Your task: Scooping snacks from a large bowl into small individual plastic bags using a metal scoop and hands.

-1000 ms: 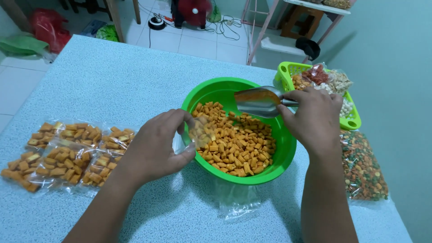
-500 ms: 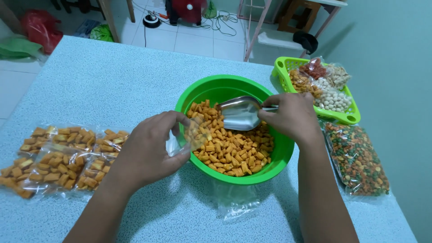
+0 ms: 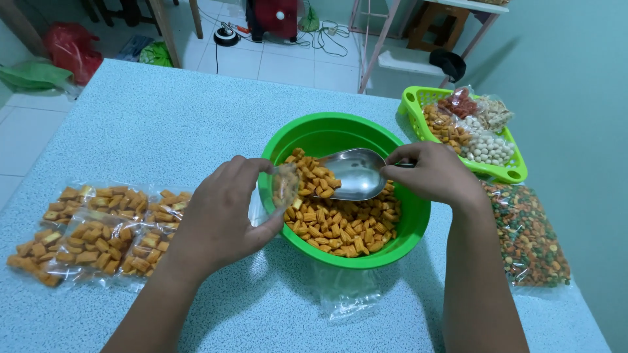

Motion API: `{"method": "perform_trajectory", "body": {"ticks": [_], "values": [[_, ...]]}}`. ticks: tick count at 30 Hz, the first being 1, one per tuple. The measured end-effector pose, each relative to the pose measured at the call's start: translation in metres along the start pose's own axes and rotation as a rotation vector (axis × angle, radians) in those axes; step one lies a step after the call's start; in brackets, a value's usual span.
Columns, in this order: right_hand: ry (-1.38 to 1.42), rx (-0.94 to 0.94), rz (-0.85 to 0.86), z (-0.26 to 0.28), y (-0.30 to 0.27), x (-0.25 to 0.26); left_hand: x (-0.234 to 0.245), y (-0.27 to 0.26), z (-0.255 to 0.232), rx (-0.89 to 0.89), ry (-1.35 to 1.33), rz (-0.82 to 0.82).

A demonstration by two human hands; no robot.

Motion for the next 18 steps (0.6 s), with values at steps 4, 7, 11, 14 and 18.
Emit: {"method": "perform_trajectory", "body": {"ticks": [4, 7, 11, 14, 18], "values": [[0.046, -0.036, -0.004, 0.012, -0.015, 0.015, 0.0, -0.005, -0.002, 0.038, -0.034, 0.042], [-0.005, -0.166, 0.056, 0.013, -0.022, 0.023, 0.003, -0.006, -0.003, 0.129, -0.076, 0.077], [0.015, -0.136, 0.008, 0.014, -0.028, 0.032, -0.002, -0.006, -0.001, 0.222, -0.041, 0.175], [0.038, -0.149, -0.024, 0.017, -0.032, 0.037, -0.004, -0.006, 0.0, 0.221, -0.036, 0.179], [0.091, -0.155, -0.076, 0.021, -0.034, 0.042, -0.004, -0.006, 0.004, 0.258, -0.039, 0.202]]}}
Point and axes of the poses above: each hand's wrist, its own y-axis towards the middle knuckle, its own x-axis out of the back of the hand, z = x × y, the point moved 8 cm from there along y, towards the middle knuckle, and after that the axes turned 12 degrees about x, right-handed, at the moved point
